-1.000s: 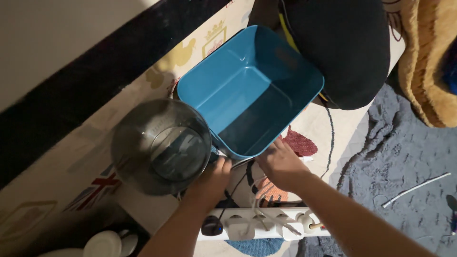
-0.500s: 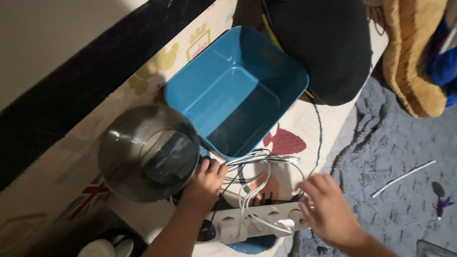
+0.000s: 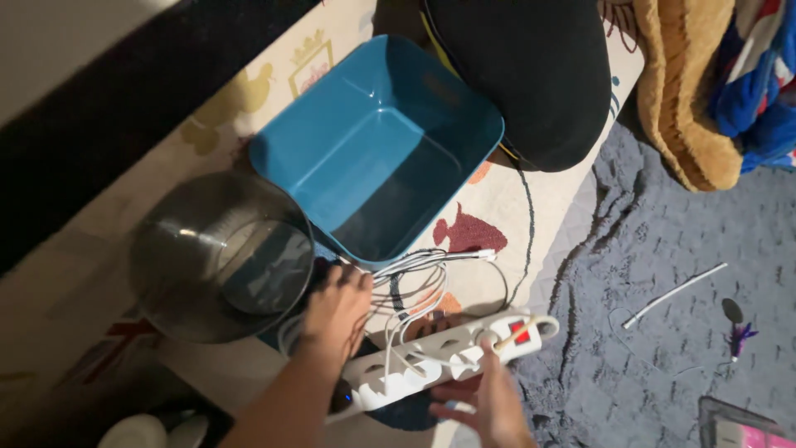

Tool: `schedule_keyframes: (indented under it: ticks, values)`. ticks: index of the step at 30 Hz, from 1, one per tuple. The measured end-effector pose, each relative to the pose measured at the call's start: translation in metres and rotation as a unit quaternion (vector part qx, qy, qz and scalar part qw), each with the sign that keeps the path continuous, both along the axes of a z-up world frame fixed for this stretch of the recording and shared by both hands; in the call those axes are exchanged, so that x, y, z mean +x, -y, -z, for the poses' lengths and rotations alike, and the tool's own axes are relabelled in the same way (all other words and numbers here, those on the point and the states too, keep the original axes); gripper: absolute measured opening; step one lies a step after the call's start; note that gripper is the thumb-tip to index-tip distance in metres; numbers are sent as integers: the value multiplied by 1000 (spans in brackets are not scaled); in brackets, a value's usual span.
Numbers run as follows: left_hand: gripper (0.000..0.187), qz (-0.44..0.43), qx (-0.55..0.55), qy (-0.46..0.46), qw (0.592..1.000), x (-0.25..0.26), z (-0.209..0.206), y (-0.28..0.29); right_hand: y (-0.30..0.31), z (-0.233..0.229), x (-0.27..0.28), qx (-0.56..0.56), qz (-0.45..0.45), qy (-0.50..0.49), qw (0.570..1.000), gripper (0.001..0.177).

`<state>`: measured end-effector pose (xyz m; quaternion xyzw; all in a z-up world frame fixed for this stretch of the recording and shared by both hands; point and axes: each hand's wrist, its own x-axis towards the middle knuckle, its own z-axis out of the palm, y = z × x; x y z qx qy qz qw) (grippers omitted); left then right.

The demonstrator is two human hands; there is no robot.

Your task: Organizing electrical cables and a power strip on a floor area and tidying up objects.

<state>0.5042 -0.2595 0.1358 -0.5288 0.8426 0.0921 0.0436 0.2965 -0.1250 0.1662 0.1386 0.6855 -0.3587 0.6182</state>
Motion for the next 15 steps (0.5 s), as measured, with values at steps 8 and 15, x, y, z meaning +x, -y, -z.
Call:
schedule_keyframes:
  ticks: [8,15]
  values:
    - [25,-73,-68,-98,990,-21,11,-8,64,-31,-20,-57,-146,-198,968,64]
    - [58,-176,156,-208,949,-1,-47,-21,68,-49,-20,-59,-205,-210,954,54]
